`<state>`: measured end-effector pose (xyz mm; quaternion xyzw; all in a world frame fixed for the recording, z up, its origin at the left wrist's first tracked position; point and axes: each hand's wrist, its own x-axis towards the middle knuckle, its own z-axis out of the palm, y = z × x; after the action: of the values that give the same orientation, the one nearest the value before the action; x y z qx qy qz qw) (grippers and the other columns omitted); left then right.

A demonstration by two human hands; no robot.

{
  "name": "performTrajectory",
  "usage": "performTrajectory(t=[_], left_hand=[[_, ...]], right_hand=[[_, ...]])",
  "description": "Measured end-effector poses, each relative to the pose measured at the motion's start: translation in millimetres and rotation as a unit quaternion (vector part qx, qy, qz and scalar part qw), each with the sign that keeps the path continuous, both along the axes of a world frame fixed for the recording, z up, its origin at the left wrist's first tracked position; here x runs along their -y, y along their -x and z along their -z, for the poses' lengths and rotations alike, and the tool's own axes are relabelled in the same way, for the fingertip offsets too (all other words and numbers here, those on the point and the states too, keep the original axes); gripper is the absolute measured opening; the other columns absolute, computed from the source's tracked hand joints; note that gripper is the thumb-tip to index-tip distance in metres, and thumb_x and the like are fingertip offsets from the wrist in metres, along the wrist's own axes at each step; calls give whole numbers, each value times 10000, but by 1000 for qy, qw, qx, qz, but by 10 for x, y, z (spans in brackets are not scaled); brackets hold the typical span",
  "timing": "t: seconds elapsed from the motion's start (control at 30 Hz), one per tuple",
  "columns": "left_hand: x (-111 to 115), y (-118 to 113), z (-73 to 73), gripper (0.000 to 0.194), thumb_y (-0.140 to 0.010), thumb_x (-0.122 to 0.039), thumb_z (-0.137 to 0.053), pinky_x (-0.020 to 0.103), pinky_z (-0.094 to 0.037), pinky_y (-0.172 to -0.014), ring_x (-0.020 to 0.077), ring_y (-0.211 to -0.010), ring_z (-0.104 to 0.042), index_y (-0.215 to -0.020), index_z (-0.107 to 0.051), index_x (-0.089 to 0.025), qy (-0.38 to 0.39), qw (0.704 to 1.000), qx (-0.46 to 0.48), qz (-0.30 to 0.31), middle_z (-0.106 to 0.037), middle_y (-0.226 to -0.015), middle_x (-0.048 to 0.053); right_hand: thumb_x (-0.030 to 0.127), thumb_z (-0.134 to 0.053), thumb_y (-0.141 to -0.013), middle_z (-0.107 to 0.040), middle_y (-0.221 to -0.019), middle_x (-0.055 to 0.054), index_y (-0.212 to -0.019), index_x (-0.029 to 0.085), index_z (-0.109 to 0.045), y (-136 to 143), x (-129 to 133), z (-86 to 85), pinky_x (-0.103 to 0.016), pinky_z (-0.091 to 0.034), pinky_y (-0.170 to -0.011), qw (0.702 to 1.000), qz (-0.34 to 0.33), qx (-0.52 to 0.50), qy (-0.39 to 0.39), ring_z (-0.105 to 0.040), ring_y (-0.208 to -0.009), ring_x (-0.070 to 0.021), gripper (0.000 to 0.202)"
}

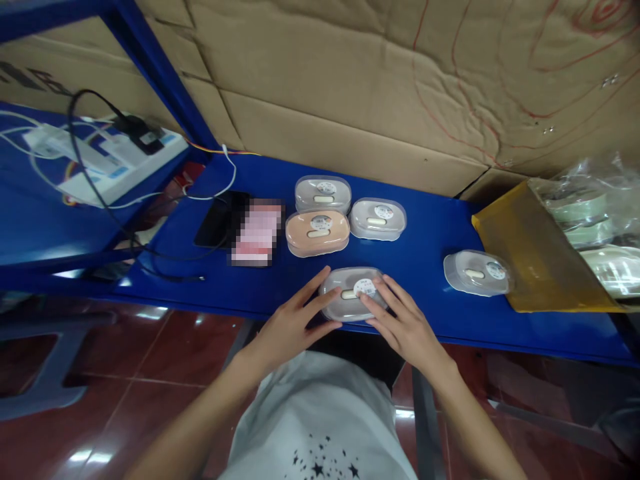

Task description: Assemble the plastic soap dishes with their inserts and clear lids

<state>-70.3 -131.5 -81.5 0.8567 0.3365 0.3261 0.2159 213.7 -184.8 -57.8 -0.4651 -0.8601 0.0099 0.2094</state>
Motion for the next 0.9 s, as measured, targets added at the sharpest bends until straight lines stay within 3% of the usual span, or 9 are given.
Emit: performTrajectory(t=[0.27,0.6,0.9], left_hand=[[-53,33,20,610,-982,-360,-787,477,-573,-1158,283,-1495,-570,-1521,-508,-309,56,998,25,3,-512,-1659,135],[-53,-14,21,794,-904,-355,-873,525,-523,-1203,301,-1499,-564,-1570,-441,-348,103,994,24,-4,-537,-1635,130],[-24,-29,50,784,-963,-405,-807,514,-581,-1138,320,-1525,-530,-1619,-381,-361,100,995,5,-17,-458,-1689,143]], right_hand=[[157,-607,-1065,-421,-1726,-63,-1725,370,-247,-40,-13,-5,-613,-473,-1257,999,-21,16,18,-343,-1632,-332,781],[99,-637,-1035,-426,-1720,-27,-1697,403,-320,-99,29,-107,-644,-441,-1275,998,-21,41,48,-410,-1599,-327,794],[207,-619,-1069,-490,-1689,-40,-1679,414,-374,-50,13,39,-582,-473,-1258,1000,8,3,27,-403,-1606,-300,690]])
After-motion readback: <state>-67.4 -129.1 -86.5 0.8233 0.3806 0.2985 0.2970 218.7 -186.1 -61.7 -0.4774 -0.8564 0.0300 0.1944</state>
